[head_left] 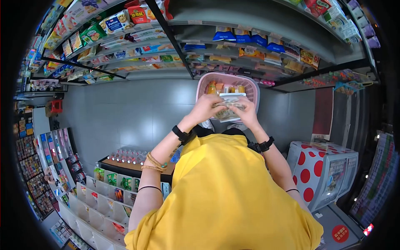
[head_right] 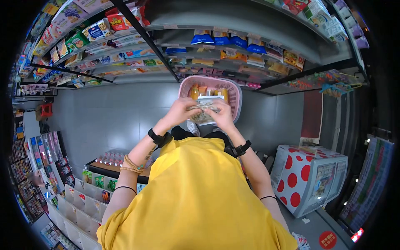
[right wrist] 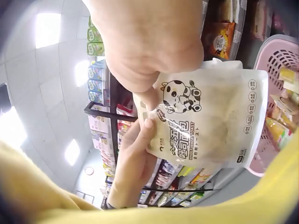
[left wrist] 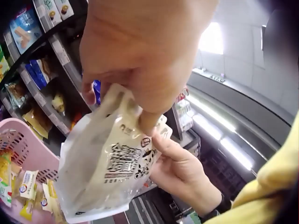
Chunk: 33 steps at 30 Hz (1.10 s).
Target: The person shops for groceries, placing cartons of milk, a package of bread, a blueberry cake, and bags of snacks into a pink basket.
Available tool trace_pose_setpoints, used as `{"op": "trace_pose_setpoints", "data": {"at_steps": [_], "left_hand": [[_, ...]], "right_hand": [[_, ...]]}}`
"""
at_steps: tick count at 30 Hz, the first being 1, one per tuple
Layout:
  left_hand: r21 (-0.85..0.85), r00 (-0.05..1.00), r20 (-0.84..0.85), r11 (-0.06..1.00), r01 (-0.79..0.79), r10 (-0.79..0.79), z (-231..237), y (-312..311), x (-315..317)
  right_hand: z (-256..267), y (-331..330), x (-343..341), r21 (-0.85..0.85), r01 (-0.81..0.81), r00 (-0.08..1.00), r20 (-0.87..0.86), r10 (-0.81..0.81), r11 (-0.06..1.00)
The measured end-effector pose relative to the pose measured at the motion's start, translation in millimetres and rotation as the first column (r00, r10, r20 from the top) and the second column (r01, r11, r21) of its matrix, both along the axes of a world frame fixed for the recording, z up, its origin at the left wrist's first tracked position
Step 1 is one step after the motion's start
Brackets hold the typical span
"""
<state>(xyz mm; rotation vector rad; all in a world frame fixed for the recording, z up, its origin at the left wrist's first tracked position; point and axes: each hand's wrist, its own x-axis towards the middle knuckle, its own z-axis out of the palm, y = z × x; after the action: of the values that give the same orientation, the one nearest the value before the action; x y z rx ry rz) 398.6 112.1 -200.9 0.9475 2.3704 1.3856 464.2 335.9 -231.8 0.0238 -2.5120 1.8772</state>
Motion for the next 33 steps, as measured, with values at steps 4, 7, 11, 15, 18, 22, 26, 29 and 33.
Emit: {"op": "trace_pose_setpoints", "data": {"at_steps": [4, 7, 11, 15, 18, 22, 26, 29, 33], "left_hand": [[-0.196, 0.992, -0.003, 0.972, 0.125, -0.128, -52.9, 6.4, 11.8], [-0.287, 0.990, -0.009, 0.949, 0.130, -0.139, -86.3, 8.5, 7.1], [-0.419, 0.988, -0.027, 0.899, 0.128, -0.154, -130.1, 7.0, -13.2], [-0.482, 0.988, -0.057, 0.871, 0.100, -0.145, -166.6, 7.5, -35.3], [-0.557, 0.985, -0.111, 0.829, 0.047, -0.130, -199.2, 9.7, -56.3], [-0.594, 0.989, -0.145, 0.802, -0.063, -0.030, -202.7, 20.1, -68.7], [-0.525, 0.968, -0.207, 0.819, -0.232, 0.142, -202.8, 20.9, -60.4], [-0.487, 0.977, -0.153, 0.848, -0.207, 0.150, -203.6, 2.6, -48.7], [-0.479, 0.980, -0.055, 0.856, -0.195, 0.192, -210.4, -35.8, -30.0]], "right_hand": [[-14.6, 14.5, 23.1, 0.345, -0.094, 0.986, -0.099, 0.135, 0.934], [-27.8, 40.6, 47.6, 0.305, -0.009, 0.999, -0.029, 0.019, 0.952], [-26.8, 81.8, 82.6, 0.233, 0.170, 0.941, 0.251, -0.228, 0.958], [-34.8, 106.8, 121.4, 0.234, 0.301, 0.888, 0.283, -0.361, 0.924], [-40.9, 110.8, 140.1, 0.208, 0.344, 0.862, 0.318, -0.396, 0.916], [-30.4, 106.1, 138.3, 0.128, 0.339, 0.860, 0.359, -0.362, 0.932], [24.3, 106.1, 97.1, -0.048, 0.283, 0.905, 0.344, -0.250, 0.958], [137.9, 92.7, 49.2, -0.359, 0.169, 0.983, 0.127, -0.131, 0.918], [253.4, 78.5, 7.0, -0.454, -0.649, 0.692, -0.685, 0.226, 0.611]]}}
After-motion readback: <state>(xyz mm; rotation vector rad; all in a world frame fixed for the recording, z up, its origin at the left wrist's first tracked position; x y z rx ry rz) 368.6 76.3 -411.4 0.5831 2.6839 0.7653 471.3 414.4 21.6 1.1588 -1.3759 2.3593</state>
